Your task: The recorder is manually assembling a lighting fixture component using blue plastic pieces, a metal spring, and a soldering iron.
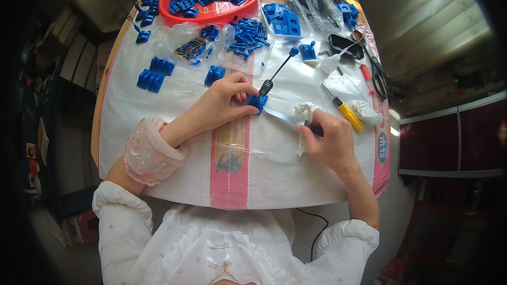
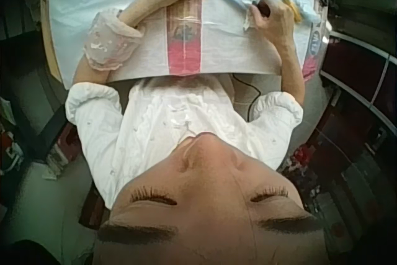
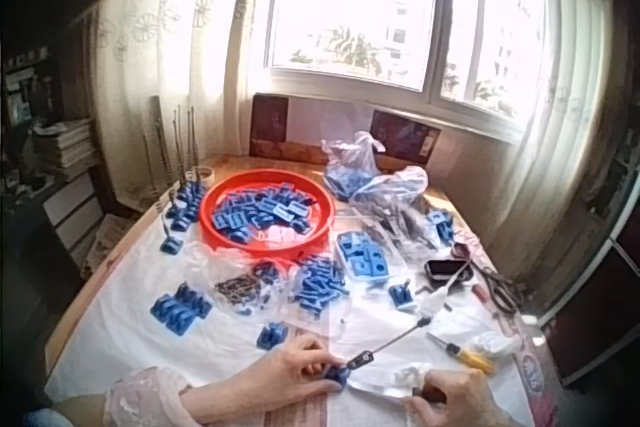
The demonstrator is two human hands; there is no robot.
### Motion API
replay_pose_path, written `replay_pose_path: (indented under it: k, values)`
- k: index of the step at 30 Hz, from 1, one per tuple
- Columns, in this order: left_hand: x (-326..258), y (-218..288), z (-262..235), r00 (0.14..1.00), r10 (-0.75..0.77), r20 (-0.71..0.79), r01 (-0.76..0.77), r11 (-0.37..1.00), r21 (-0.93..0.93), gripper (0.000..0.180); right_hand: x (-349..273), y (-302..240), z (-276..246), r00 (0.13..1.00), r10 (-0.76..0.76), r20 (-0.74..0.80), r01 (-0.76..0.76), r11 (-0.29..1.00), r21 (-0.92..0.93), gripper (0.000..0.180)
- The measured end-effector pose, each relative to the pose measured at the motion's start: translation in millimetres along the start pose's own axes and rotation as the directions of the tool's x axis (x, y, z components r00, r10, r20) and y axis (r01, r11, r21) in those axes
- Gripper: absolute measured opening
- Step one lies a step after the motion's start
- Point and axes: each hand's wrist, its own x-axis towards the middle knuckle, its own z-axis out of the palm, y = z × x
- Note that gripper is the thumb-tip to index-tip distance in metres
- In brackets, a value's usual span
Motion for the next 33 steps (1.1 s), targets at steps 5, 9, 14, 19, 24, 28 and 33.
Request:
replay_pose_path:
  k: [5,9,14,19,24,28,33]
  values:
    - [0.2,0.4,-0.7,1.000,-0.005,0.009,0.004,1.000,0.010,0.034,-0.9,1.7,0.4,1.000,0.006,0.014,-0.006,1.000,0.024,0.032]
    - [0.2,0.9,-0.1,1.000,-0.009,0.006,0.009,1.000,-0.002,0.035,-1.0,2.6,3.1,1.000,0.025,-0.003,-0.025,1.000,0.003,0.031]
    - [0.0,0.0,-0.2,1.000,-0.001,0.003,0.001,1.000,0.004,0.034,-1.8,3.0,4.6,1.000,0.001,-0.025,-0.001,1.000,-0.007,0.032]
    - [0.3,-0.7,0.1,1.000,-0.004,0.004,0.004,1.000,0.013,0.034,-1.9,3.3,9.1,0.996,-0.028,-0.090,0.030,0.999,0.012,0.034]
    - [-0.1,-0.1,-0.8,1.000,-0.002,0.015,0.002,1.000,0.020,0.034,-1.8,5.1,6.8,0.997,-0.060,-0.057,0.062,0.997,0.045,0.034]
    - [-0.1,-0.2,-0.5,1.000,0.001,0.008,-0.001,1.000,0.020,0.034,-2.4,2.3,7.2,0.997,-0.044,-0.060,0.048,0.997,0.060,0.034]
    - [-0.2,0.5,-0.5,1.000,-0.006,0.011,0.006,1.000,0.009,0.034,-1.9,2.9,8.1,0.997,-0.038,-0.074,0.040,0.999,0.026,0.033]
